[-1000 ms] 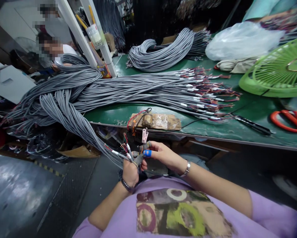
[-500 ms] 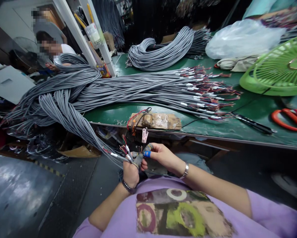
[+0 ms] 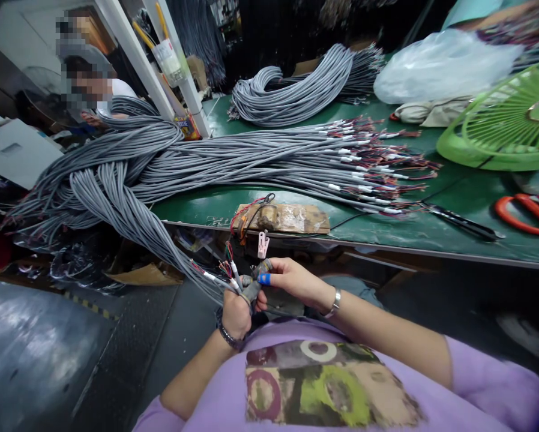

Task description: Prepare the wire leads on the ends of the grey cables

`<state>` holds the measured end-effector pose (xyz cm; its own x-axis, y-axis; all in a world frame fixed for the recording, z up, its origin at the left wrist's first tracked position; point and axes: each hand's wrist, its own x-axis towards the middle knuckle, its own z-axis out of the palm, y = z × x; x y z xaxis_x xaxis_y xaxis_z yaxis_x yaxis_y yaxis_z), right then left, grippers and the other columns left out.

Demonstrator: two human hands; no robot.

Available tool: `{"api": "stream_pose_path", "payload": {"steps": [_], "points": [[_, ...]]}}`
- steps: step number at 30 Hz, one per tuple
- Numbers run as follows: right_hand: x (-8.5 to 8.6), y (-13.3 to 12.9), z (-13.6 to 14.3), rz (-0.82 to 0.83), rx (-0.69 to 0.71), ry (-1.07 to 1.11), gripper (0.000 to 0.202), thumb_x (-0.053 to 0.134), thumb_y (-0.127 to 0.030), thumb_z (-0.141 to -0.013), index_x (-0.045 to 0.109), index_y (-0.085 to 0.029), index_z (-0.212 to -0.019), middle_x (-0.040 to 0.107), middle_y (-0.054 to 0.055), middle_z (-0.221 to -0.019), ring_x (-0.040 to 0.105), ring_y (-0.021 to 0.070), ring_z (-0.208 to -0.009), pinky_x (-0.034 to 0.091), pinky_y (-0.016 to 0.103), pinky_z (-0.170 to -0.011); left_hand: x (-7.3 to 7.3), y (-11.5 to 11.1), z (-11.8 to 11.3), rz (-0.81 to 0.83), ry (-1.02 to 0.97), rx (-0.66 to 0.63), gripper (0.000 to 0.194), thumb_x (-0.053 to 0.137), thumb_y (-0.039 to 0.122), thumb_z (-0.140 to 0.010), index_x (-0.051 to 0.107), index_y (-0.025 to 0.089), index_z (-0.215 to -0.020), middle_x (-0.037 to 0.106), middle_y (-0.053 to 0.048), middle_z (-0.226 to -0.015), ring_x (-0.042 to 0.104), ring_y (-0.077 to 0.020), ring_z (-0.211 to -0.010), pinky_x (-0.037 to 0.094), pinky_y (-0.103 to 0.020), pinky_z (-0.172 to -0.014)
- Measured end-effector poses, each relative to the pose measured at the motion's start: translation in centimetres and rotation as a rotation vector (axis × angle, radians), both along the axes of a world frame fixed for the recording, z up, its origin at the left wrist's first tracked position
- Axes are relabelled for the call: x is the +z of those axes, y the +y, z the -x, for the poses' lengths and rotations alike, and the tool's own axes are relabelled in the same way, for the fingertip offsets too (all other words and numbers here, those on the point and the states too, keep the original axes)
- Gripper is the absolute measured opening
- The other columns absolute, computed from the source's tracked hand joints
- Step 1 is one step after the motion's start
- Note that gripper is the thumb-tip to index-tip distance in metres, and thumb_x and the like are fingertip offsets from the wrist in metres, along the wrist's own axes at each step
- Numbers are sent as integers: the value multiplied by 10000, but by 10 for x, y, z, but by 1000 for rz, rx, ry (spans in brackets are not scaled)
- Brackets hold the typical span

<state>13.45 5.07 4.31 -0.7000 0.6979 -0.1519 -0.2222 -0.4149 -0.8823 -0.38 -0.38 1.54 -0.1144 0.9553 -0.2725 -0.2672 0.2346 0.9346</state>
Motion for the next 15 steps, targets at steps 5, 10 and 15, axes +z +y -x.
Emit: {"api": "stream_pose_path", "payload": {"steps": [5,10,15], "points": [[-3,-5,4,-6,-47,12,312,673,-429,-709,456,-206,-730,586,-35,-502,590,161,-501,475,312,-562,-1,-1,-1,-16,18,-14,307,681,422,-712,557,157,-621,598,3,-480,510,-92,-377,354,-192,-383],[-4,-9,7,25,-110,44,323,679,-426,-699,434,-215,-701,572,-37,-531,563,149,-497,486,323,-560,0,0,-5,-65,54,101,307,679,428,-714,553,159,-636,606,8,-504,530,-93,-403,367,-190,-399],[-6,-9,7,19,-148,28,305,708,-395,-673,475,-198,-691,592,-21,-576,571,142,-538,486,318,-597,4,2,-6,-49,34,175,305,688,433,-698,544,167,-666,600,19,-502,536,-96,-407,365,-186,-398]]}}
